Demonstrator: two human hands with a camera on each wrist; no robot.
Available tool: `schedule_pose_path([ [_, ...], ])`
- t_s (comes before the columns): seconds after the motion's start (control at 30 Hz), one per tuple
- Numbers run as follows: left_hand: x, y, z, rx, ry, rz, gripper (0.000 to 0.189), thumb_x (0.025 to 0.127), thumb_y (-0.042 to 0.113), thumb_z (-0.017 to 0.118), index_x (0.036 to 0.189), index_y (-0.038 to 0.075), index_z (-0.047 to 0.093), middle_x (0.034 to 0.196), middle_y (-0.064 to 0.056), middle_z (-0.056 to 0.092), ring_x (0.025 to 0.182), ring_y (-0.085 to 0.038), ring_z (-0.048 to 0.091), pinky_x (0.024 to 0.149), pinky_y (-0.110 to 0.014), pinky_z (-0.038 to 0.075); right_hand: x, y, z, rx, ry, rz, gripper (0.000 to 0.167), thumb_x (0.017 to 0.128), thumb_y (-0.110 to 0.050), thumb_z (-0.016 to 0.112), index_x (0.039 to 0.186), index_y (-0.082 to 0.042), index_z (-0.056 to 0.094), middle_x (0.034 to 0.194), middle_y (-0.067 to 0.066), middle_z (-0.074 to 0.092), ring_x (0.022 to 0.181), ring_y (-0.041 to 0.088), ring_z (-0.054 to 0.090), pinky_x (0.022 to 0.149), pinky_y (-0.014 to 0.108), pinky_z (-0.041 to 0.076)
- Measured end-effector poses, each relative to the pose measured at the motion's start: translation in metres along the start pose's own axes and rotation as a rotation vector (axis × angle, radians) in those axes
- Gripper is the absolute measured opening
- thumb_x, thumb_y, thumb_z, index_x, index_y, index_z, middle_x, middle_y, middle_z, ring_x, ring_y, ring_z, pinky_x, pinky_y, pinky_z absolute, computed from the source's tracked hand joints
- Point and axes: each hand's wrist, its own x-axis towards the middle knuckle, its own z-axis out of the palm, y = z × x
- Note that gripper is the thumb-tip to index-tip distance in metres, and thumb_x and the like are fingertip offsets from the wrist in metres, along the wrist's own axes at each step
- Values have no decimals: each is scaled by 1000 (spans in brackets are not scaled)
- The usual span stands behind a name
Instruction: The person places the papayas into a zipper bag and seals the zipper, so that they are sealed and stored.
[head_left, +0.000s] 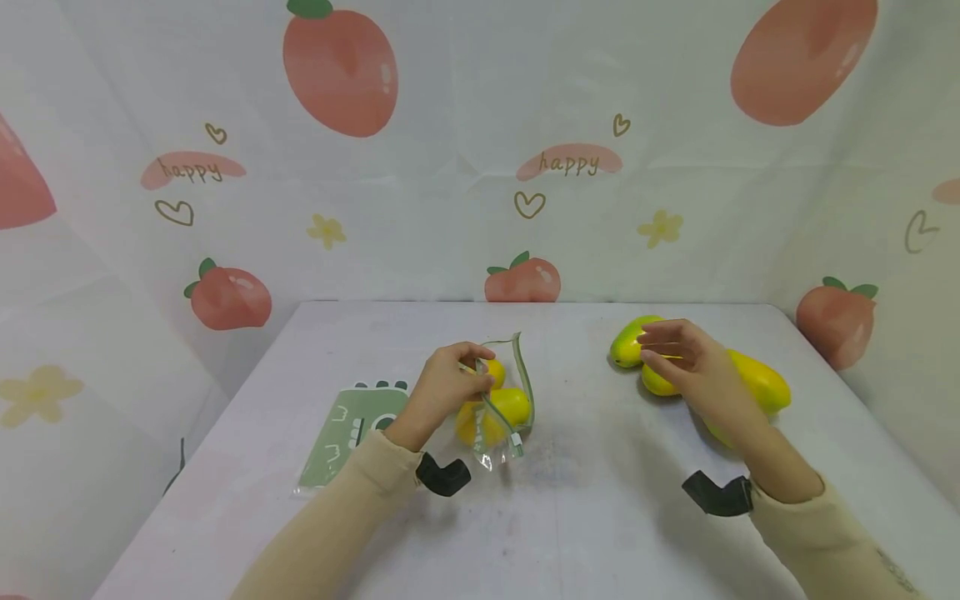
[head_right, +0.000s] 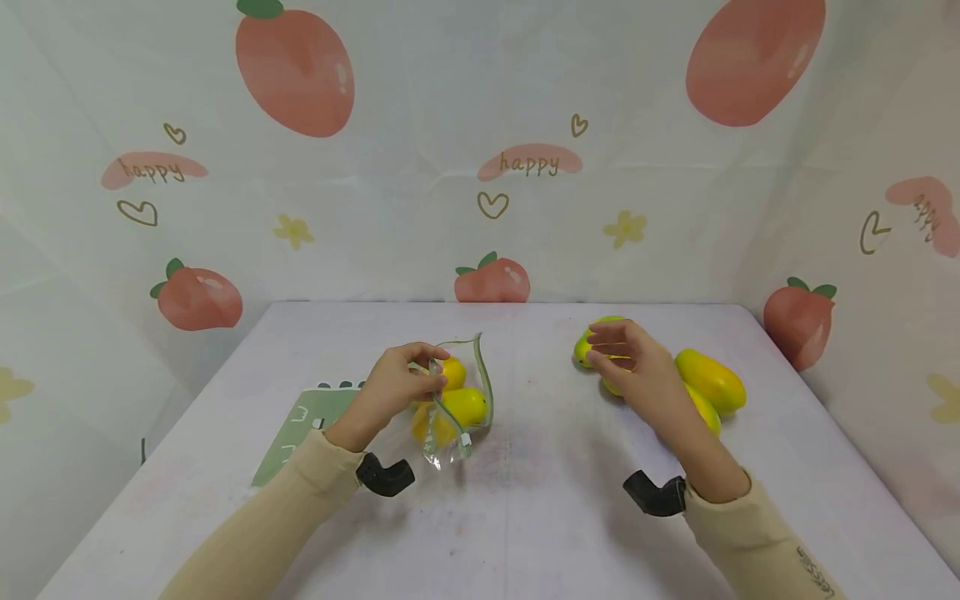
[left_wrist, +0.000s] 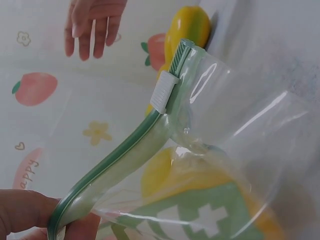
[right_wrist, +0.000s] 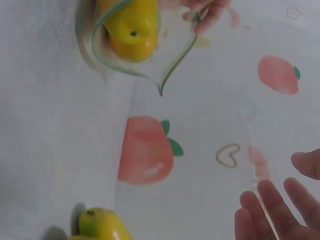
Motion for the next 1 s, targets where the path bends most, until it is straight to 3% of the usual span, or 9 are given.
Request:
schedule_pose_path([
  [0.07,0,0,0,0,0,0,31,82,2,70,113,3,67,95,-10,55,69,-18,61,68,-27,60,-2,4,-6,-32,29,4,44,97,-35,57,130,-7,50,126,13,59,105,-3,53,83,-1,38],
  [0.2,-1,0,0,1,3,3,31,82,2,71,112,3,68,94,-10,55,69,-18,61,68,-27,60,-5,15,-15,-78,80,-5,44,98,-30,56,132,-3,49,125,19,59,109,15,58,80,-3,39],
  [0.43,0,0,-1,1,7,5,31,81,2,71,112,4,68,93,-9,55,68,-18,61,67,-27,60,-11,32,-29,-166,114,62,44,99,-36,52,133,-7,49,126,17,60,110,17,57,76,-2,39],
  [0.57,0,-1,-1,8,12,11,30,81,2,71,111,3,68,94,-9,54,68,-17,59,67,-27,60,-16,41,-35,-171,110,91,46,99,-35,51,134,-5,47,128,19,58,116,36,54,74,3,44],
  [0.67,-1,-1,-2,12,15,15,30,81,2,71,111,3,68,94,-9,54,68,-17,58,66,-27,60,-20,49,-39,-179,119,112,47,98,-36,53,134,-6,48,128,19,57,109,13,58,73,3,43],
  [0.73,-1,-1,-2,11,16,13,31,80,2,71,111,3,68,94,-9,54,68,-17,58,66,-27,60,-22,55,-41,-185,126,119,47,98,-37,53,133,-5,48,127,19,58,100,-6,53,71,1,40],
  [0.8,0,-1,-2,17,16,10,30,81,2,71,111,4,68,94,-9,54,68,-17,58,66,-27,60,-24,61,-43,-200,130,127,48,98,-38,54,132,-5,49,125,20,59,93,-15,46,69,-1,38],
  [0.9,0,-2,-2,7,13,8,30,81,2,71,111,4,68,93,-9,54,68,-17,59,66,-27,60,-26,69,-44,-218,114,147,50,98,-37,53,132,0,47,126,25,57,104,9,58,76,8,48],
  [1.0,0,-3,-2,-12,7,8,31,81,2,71,112,3,68,93,-9,54,68,-18,60,67,-28,60,-28,75,-45,-235,90,182,52,99,-35,52,133,4,45,128,30,54,114,37,55,86,35,56],
])
